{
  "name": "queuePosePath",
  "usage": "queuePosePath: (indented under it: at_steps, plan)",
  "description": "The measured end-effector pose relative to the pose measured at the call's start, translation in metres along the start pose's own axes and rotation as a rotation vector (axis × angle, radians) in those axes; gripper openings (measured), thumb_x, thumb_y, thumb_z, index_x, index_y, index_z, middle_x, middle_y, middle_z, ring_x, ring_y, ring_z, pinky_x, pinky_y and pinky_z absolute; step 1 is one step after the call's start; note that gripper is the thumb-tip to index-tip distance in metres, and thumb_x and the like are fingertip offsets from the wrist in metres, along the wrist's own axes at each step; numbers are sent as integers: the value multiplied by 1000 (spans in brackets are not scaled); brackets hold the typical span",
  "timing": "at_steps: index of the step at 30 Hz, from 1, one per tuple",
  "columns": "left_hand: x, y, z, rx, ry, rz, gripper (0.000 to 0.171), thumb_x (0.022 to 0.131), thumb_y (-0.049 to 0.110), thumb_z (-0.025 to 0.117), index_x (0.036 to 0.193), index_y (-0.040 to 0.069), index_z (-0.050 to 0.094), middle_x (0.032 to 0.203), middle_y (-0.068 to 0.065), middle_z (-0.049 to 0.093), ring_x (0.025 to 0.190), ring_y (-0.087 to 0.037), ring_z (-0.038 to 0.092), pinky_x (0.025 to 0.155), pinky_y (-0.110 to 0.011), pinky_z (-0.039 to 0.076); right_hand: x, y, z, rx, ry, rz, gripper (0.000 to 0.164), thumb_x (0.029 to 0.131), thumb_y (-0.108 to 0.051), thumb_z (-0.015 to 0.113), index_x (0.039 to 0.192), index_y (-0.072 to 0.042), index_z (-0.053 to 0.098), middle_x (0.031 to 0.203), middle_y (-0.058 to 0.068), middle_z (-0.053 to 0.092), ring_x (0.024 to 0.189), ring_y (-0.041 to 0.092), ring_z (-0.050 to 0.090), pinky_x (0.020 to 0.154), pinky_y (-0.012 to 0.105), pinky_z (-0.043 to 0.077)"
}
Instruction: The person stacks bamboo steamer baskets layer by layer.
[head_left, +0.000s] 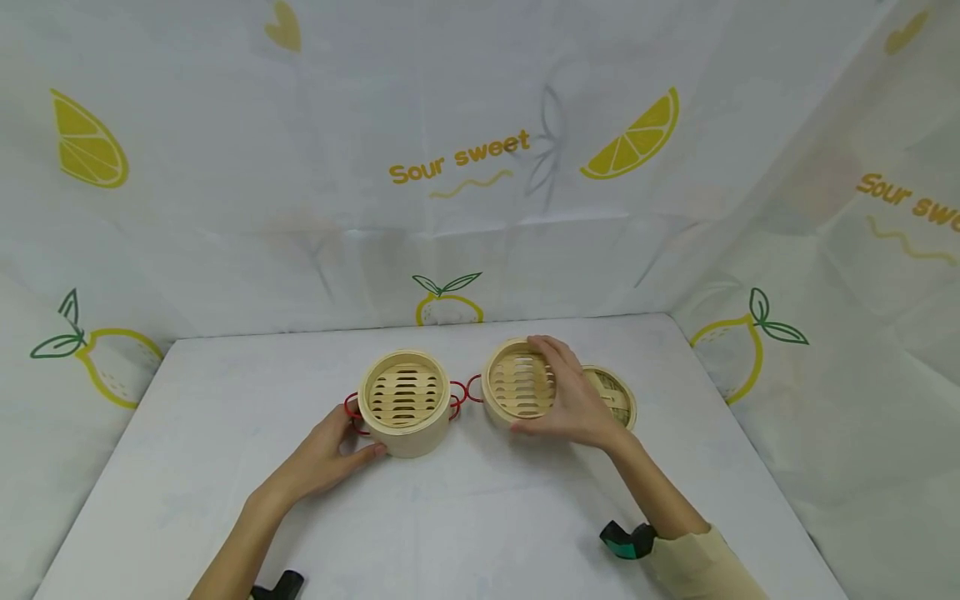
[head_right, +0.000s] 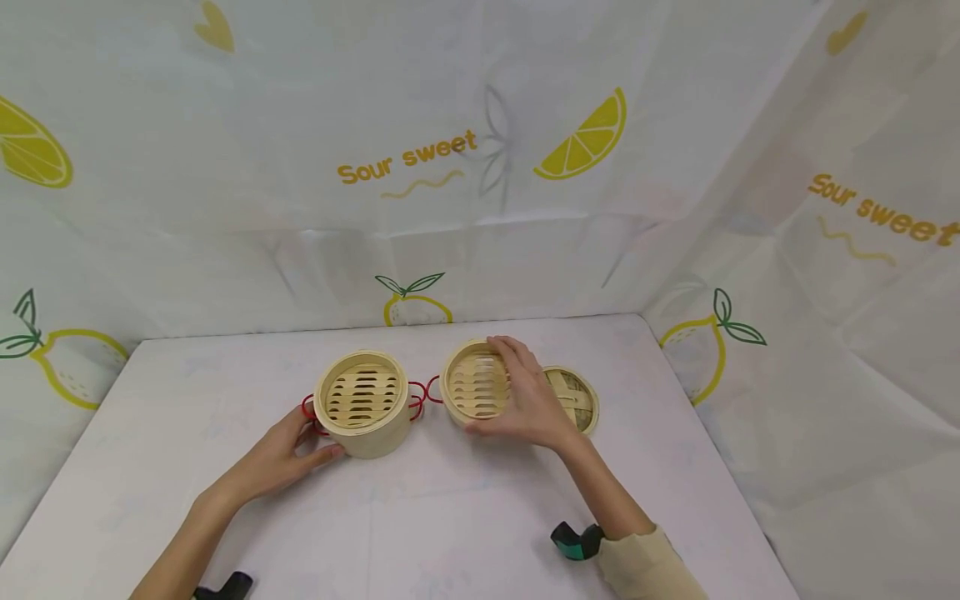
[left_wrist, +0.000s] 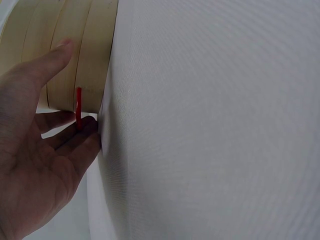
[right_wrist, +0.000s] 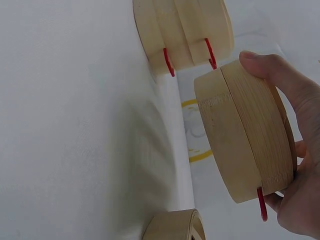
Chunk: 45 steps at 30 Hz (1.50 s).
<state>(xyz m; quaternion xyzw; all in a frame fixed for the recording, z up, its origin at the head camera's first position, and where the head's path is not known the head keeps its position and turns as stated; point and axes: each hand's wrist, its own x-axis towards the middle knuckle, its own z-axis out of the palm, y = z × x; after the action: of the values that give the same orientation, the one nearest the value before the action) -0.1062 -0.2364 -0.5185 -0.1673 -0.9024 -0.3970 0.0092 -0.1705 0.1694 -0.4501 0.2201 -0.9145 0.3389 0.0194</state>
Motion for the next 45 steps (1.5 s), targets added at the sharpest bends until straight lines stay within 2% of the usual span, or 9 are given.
queuePosePath:
  at_steps: [6,16,20,26,34,45]
  plan:
    - [0,0,0,-3,-3,-8,72,94,32,88,152,9,51,131,1,69,120,-12,65,107,-43,60,1,-3,-6,29,10,13,131,61,-40,108,168,-18,35,173,11,34,158,38,40,122,70,43]
    - [0,1,0,-2,-5,-6,73,94,31,87,152,9,51,132,1,69,121,-12,65,107,-44,60,2,-7,-8,43,25,-12,133,60,-45,107,168,-21,34,173,9,34,158,35,39,120,71,44]
    - [0,1,0,-5,-3,1,73,94,31,88,153,9,51,131,1,69,120,-11,64,107,-42,60,3,-10,-7,61,26,-22,133,61,-41,107,169,-21,33,174,9,33,159,35,38,119,72,44]
    - [-1,0,0,7,6,5,73,93,30,88,152,8,51,130,1,69,118,-10,64,105,-41,60,5,-16,-7,113,25,-37,132,62,-34,108,169,-24,32,174,8,32,162,34,34,126,70,38]
    - [-2,1,0,17,10,4,74,93,31,88,153,8,51,131,0,70,120,-12,65,106,-44,60,9,-19,-3,159,30,-62,132,62,-37,108,169,-16,32,173,7,32,161,33,34,128,69,35]
    - [-1,3,0,19,4,-13,75,94,32,88,154,6,50,133,-1,70,122,-16,65,107,-47,60,17,-27,5,209,66,-97,132,60,-30,108,168,-17,34,170,9,36,159,33,37,130,66,33]
